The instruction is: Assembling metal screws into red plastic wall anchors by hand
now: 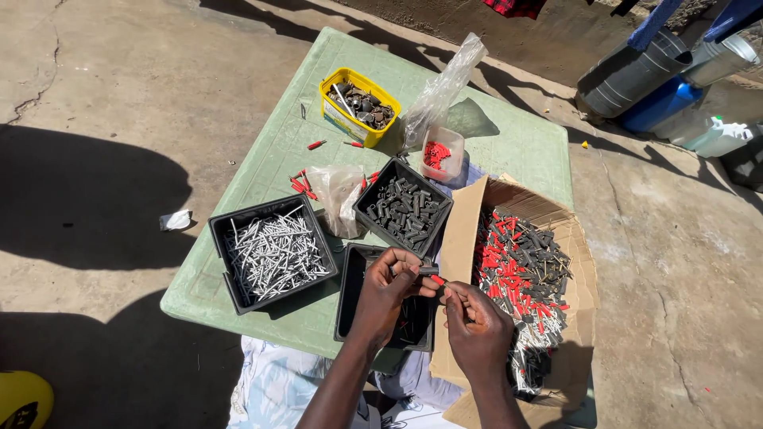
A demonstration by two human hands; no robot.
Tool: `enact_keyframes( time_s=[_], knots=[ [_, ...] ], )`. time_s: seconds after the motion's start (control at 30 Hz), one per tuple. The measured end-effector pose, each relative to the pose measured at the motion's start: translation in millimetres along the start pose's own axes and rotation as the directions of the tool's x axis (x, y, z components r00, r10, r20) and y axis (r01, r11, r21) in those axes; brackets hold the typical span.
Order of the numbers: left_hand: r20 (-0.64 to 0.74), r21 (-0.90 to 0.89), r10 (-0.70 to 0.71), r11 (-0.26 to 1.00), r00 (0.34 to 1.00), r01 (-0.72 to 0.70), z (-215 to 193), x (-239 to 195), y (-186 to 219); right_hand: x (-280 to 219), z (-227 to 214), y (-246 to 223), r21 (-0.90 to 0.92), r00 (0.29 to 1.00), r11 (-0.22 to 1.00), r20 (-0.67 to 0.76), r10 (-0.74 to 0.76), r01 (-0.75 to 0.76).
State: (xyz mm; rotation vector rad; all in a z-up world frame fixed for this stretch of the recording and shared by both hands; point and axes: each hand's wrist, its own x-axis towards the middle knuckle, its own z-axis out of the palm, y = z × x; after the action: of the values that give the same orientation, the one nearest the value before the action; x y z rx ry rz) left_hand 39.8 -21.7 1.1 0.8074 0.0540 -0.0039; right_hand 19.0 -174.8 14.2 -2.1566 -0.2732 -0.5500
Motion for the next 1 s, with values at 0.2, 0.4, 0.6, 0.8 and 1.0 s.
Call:
enact_keyframes(
  time_s=[0.2,0.4,0.6,0.8,1.0],
  knots=[
    [0.076,0.102,-0.053,0.994,0.996,0.045,7.2,-6.3,14.1,1.3,-4.5,-3.1,-0.040,0.998,0.997,0.018,-0.061,0.062],
    [0.024,0.418,-0.048,0.908,0.999,0.034,4.0,-7.5,4.7,7.2,-5.9,-10.2,-0.074,0.992,0.990,0.053,-0.115,0.119],
    [-0.078,0.518,0.021,0.855,0.997,0.022,8.6,-10.8,3.8,4.3,-5.3,-13.9,-0.014,0.997,0.997,0.022,-0.079,0.079],
    [0.030,0.456,0.048,0.888,0.998,-0.056,2.4,-12.3,-4.2,5.3,-11.5,-16.5,0.014,0.989,0.995,0.112,-0.101,0.100],
    [0.033,0.512,0.030,0.858,0.999,-0.042,-3.3,-12.9,-5.0,7.5,-11.1,-19.0,-0.030,0.979,0.983,0.099,-0.178,0.181]
  ],
)
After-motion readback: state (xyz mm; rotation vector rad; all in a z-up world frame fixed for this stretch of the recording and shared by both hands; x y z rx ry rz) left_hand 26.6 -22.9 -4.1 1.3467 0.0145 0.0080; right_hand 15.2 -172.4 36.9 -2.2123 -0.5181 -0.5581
